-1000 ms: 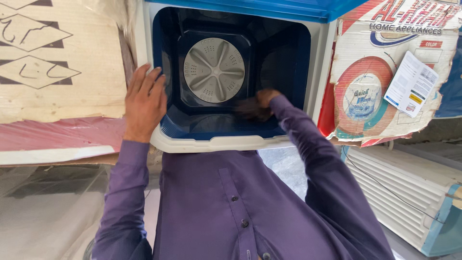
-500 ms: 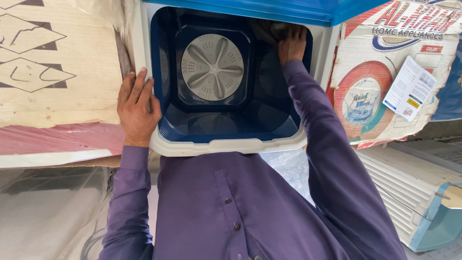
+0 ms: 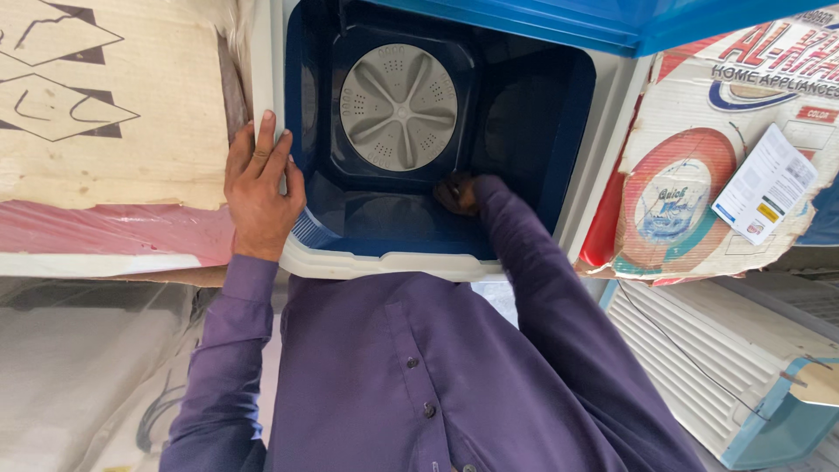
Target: The person wipes the interior of a blue top-loading washing machine with a dark cloth. They clean the lid, the inner walls, and the central agitator, moving the cloth around the various surfaces of the appliance.
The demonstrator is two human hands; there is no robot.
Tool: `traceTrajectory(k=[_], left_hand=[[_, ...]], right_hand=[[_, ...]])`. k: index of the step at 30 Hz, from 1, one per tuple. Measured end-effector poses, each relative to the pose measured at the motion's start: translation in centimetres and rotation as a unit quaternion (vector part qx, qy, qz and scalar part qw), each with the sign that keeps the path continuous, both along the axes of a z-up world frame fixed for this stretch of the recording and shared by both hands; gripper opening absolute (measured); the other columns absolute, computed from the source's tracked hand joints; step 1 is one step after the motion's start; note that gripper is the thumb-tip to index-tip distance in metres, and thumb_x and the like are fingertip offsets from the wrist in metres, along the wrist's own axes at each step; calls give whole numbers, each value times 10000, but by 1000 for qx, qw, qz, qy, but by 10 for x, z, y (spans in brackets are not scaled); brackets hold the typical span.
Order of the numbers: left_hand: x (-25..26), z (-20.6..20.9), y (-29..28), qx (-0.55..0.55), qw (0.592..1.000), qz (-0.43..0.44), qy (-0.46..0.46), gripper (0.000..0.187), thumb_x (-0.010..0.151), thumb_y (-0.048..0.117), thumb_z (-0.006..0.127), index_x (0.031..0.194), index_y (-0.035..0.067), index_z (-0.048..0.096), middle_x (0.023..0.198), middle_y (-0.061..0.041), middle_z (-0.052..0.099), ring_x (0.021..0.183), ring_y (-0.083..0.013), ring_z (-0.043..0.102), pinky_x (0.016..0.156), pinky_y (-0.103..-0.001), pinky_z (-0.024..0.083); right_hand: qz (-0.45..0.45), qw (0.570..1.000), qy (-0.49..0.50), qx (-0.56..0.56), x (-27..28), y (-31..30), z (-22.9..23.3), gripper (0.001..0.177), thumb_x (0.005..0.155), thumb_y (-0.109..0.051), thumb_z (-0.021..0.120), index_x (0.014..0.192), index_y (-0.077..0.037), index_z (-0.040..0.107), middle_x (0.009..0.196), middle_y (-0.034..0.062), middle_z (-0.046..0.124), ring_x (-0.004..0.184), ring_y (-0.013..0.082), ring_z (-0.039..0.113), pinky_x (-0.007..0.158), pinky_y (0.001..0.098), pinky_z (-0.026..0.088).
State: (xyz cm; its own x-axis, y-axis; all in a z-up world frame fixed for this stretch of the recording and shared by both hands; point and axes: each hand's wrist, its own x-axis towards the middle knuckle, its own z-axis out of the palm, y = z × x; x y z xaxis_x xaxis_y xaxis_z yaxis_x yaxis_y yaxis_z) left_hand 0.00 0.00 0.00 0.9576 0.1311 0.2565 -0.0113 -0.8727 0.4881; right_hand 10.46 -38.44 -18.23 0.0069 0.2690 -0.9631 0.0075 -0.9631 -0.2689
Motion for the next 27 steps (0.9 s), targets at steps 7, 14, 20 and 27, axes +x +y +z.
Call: traceTrajectory(k=[7,14,20,27], left_hand=[[-1,-6,1,0,1000,1,13,329,944,-23,681,1261,12,763,1609,-60,535,1402,-413,547,1165,-480,500],[-2,-9,2,30,999,0,10,384,914,-30,668,1285,10,760,1611,-61,537,1404,-405,547,1171,-493,490],[0,0,1,64,998,1,-3,386,900,-14,680,1279,1,756,1587,-64,568,1393,-408,552,1198,-495,460],[45,17,-6,137,986,75,-53,219,918,65,749,1128,3,743,1128,-101,748,1160,-263,681,1069,-482,520]], right_hand=[[132,982,-108,-75,12,-48,-75,592,905,-335,570,1436,-158,378,1337,96,437,1102,176,428,893,390,402],[219,964,-135,-70,-48,10,-105,420,938,-240,538,1329,-88,564,1136,122,632,862,145,601,717,347,505],[-109,981,6,162,-21,78,-119,364,950,-177,546,1267,-49,671,1023,138,763,714,147,734,625,330,596],[51,971,-152,175,-54,82,-88,373,937,-221,661,1283,-84,672,1156,214,721,1060,339,689,943,445,538]])
